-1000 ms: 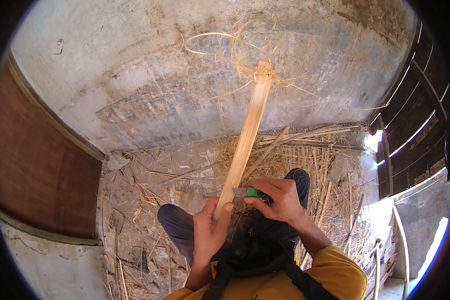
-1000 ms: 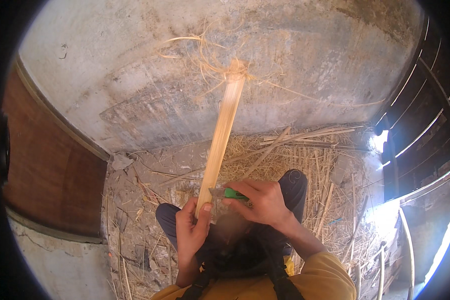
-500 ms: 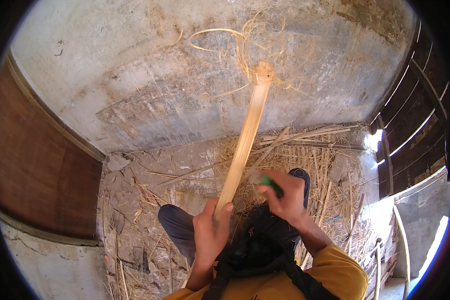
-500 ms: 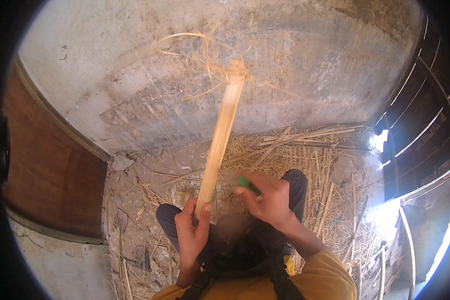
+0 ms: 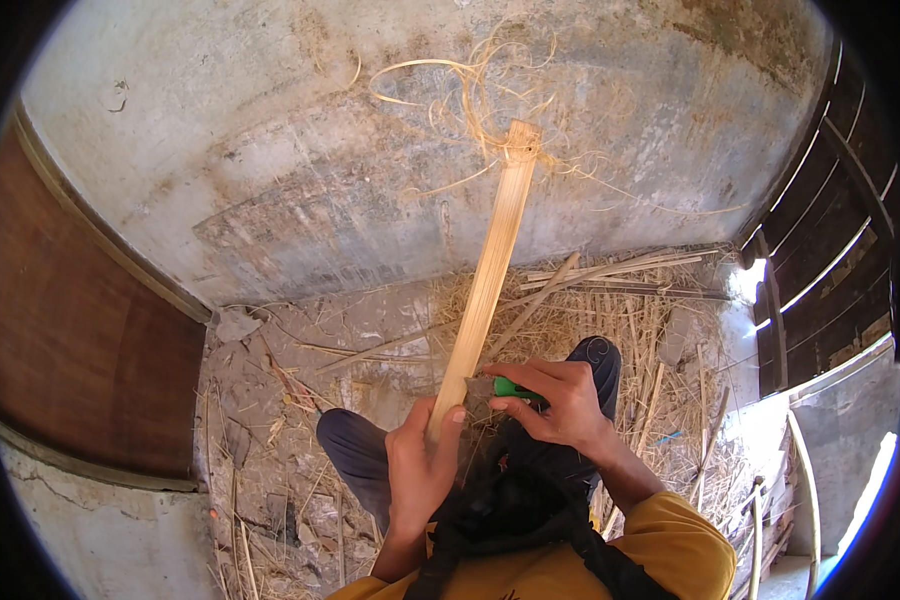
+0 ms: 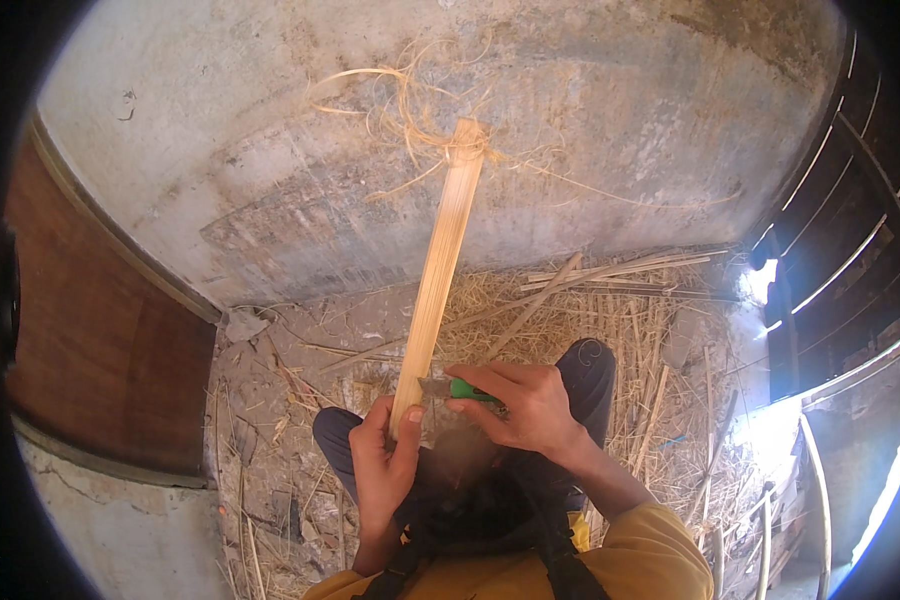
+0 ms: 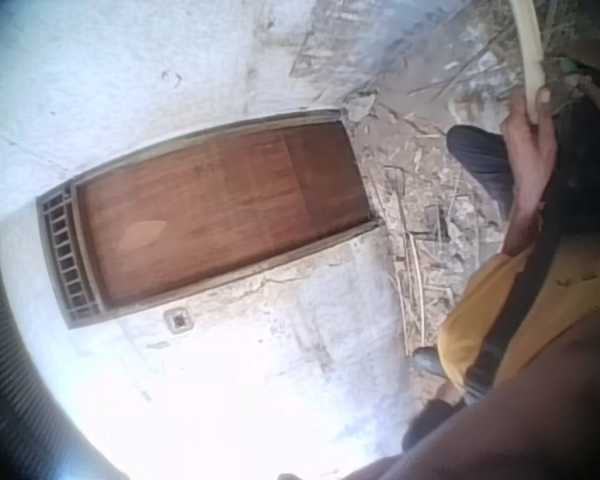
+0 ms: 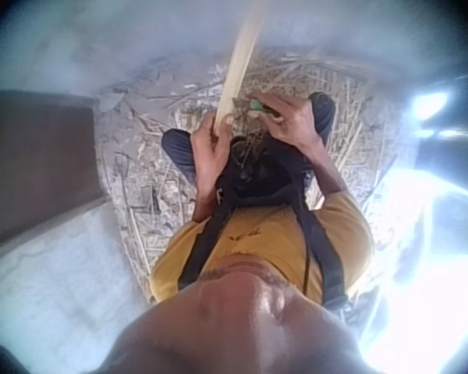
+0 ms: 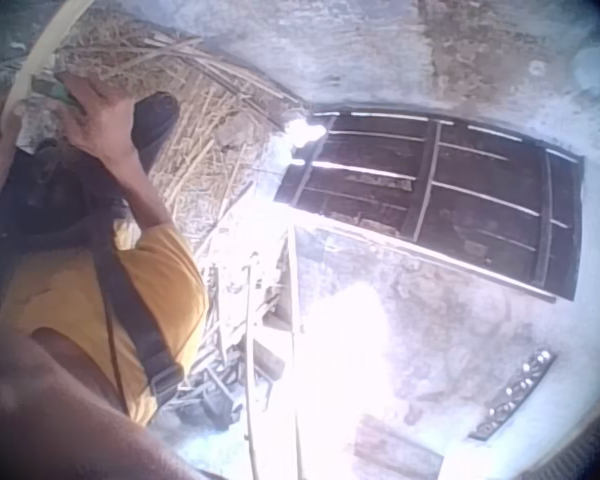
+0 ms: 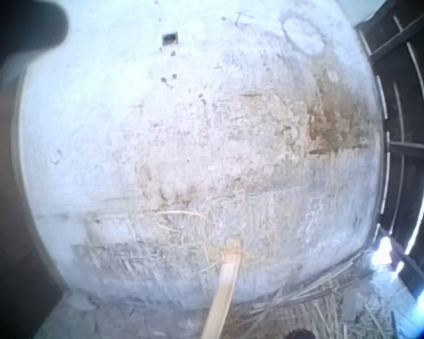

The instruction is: The person uses a knife to shave thin strips from a length of bamboo, creating a frayed end.

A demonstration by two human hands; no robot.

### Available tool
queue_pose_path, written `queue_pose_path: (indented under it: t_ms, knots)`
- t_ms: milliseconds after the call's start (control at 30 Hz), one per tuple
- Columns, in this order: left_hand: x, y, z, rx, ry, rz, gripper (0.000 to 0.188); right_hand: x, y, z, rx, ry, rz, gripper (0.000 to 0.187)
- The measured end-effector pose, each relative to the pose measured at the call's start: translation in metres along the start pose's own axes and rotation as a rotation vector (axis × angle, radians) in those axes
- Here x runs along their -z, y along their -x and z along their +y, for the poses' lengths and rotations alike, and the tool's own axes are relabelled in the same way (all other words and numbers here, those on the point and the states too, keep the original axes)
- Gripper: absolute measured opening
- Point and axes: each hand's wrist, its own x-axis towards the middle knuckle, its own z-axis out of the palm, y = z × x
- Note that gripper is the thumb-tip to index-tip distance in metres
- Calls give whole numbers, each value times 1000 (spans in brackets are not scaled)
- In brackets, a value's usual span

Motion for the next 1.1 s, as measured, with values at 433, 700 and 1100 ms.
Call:
queue_pose_path:
  t_ms: [433,700,1100]
  knots:
    - [0,1,-2,-27,19,21,14,-3,-2,-5,20,138,56,37]
    - [1,2,-2,21,20,2,14,-5,-2,-3,37,166,96,37]
    - [4,4,5,51,45,-20,15,-5,-4,-5,57,138,111,43]
